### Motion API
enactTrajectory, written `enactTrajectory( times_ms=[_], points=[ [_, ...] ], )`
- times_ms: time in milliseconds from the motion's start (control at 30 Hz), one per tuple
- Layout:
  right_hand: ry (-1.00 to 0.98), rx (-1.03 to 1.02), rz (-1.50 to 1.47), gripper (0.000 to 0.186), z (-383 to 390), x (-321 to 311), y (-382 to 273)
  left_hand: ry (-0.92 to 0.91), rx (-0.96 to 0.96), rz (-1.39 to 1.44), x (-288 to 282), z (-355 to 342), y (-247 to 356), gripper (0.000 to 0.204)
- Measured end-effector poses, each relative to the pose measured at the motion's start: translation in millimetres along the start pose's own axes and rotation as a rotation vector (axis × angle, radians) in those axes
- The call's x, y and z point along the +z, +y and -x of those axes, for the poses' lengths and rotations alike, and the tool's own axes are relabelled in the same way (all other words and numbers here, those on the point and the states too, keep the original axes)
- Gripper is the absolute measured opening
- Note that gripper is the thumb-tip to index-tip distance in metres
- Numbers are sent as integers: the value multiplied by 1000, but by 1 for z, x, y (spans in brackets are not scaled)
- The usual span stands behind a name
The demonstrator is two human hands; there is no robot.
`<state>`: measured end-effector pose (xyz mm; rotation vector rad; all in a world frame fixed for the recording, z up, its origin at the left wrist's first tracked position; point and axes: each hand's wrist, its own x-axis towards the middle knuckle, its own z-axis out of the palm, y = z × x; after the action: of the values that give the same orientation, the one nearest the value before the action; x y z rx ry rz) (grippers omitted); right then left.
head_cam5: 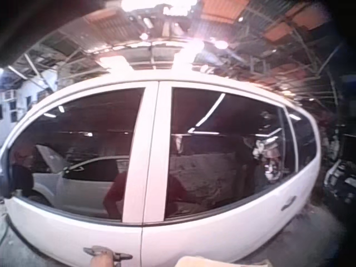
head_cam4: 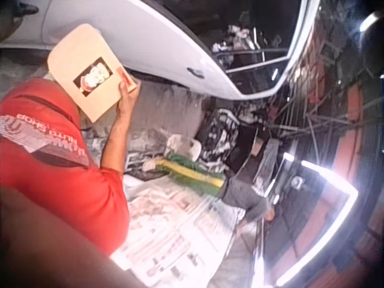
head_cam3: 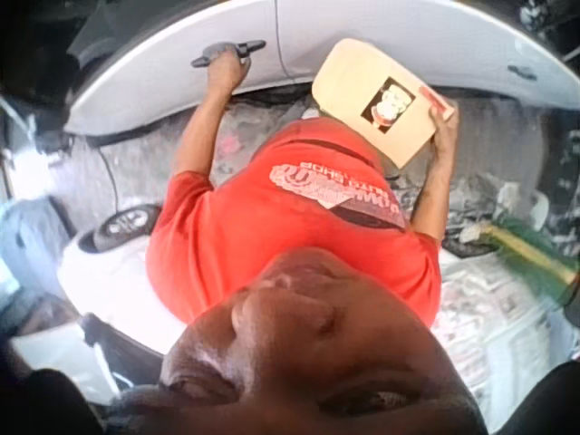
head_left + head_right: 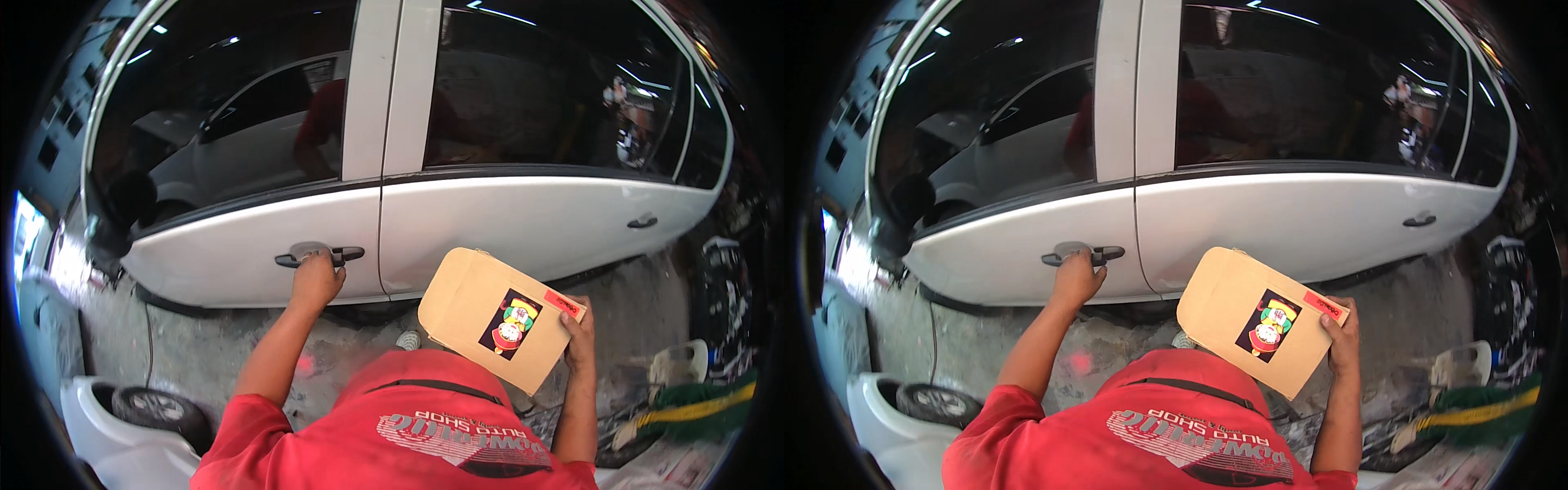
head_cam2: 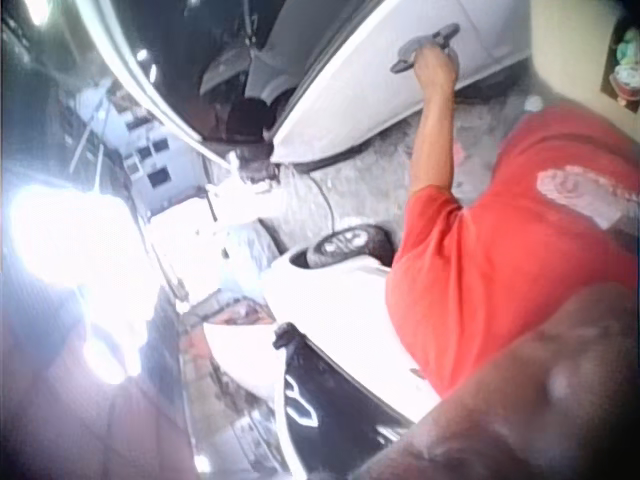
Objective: The person places a box inside a car, picks up a white car panel from the floor, and fits it onto the front of a vehicle, using a hammer and a wooden block to tap it into place.
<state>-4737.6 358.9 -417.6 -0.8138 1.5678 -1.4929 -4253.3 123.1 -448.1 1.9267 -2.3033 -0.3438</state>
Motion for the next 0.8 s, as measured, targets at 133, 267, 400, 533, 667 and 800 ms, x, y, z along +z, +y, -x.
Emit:
enactTrajectory(
  times_ms=[133, 267, 400, 533, 667, 800],
  points=[
    [-209, -55, 94, 51, -54, 2, -35, 27, -102, -16, -24, 38, 9, 42],
    [-357, -51, 168, 54, -89, -3, -33, 77, -267, -1, -16, 108, 14, 46],
    [-469, 72, 100, 46, -101, 24, 3, 200, -286, -113, 0, 240, -14, 55],
    [-494, 226, -3, 43, -111, 75, 10, 103, -545, -137, 0, 334, -21, 62],
    [-640, 473, -199, 58, -89, 172, 40, 75, -509, -207, 28, 458, -78, 67],
    [-729, 661, -281, 51, -54, 280, 75, 82, -825, 22, 43, 529, -95, 71]
  ],
)
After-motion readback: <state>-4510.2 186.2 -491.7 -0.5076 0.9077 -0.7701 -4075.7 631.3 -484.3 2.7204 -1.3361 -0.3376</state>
